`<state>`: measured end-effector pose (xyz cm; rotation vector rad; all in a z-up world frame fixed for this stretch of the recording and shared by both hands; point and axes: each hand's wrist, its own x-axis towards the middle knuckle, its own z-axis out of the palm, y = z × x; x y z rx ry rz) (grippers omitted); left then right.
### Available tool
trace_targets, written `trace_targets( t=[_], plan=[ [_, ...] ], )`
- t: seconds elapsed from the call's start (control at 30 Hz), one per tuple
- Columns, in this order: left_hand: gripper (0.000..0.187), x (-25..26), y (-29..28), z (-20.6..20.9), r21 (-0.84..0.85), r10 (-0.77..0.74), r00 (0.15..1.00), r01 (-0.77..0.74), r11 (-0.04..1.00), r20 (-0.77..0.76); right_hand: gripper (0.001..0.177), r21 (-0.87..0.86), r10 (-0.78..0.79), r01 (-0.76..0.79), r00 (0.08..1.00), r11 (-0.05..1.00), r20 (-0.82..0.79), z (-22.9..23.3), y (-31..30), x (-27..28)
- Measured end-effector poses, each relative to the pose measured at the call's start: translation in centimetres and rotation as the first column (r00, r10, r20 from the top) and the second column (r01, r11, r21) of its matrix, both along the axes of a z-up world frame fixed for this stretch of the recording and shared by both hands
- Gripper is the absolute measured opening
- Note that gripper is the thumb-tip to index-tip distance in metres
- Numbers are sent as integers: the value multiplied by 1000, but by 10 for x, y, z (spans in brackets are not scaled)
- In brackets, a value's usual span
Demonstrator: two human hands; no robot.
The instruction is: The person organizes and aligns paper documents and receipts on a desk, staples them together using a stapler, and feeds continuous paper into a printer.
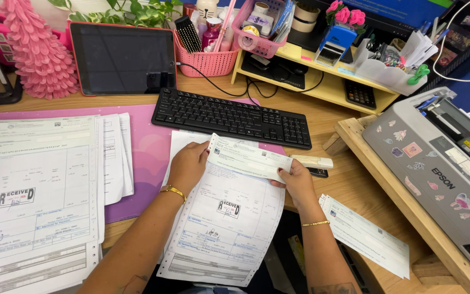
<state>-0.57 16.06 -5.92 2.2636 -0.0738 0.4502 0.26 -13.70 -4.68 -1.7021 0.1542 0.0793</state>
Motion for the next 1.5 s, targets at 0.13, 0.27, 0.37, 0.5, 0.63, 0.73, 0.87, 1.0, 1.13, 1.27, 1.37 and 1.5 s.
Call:
trace_targets(
  t=[0.13,0.27,0.37,0.5,0.63,0.73,0.87,1.0,1.13,1.27,1.37,1.5],
  plan=[
    [30,-3,0,6,-29,0,1000,0,1000,-20,25,-28,-10,10,1000,1000,-7,7,6,-3],
    [37,-8,-1,15,-67,19,998,-24,997,-64,28,-217,-85,97,994,971,65,20,18,-12],
    [29,-7,-3,18,-168,34,993,-53,984,-112,49,-725,155,469,777,504,610,37,13,-28],
    [14,-9,-4,11,-154,25,1000,-24,988,4,66,-878,230,394,859,272,457,48,-17,-22],
    [6,-8,-5,6,-65,33,998,-29,997,52,52,-937,341,277,878,212,337,40,-49,5],
    [8,-9,-3,1,-77,43,995,-36,996,93,34,-903,265,279,890,328,371,48,-55,18],
    [13,-7,-4,-5,-97,11,993,0,995,117,32,-551,89,302,815,778,573,82,-7,37],
    [16,-7,-5,-13,-78,-3,984,17,997,176,37,96,314,-443,757,892,574,76,102,56],
    [19,-3,-8,-22,-42,14,970,-4,999,243,43,-441,542,-337,665,832,514,57,172,69],
    [19,0,-9,-26,11,16,966,-20,1000,259,47,-507,696,-502,638,701,330,48,189,90],
    [20,0,-10,-28,12,23,960,-28,1000,279,50,-611,768,-492,540,621,345,43,199,98],
    [21,-3,-12,-25,2,41,958,-44,999,283,54,-710,756,-429,616,558,222,43,213,100]
  ],
)
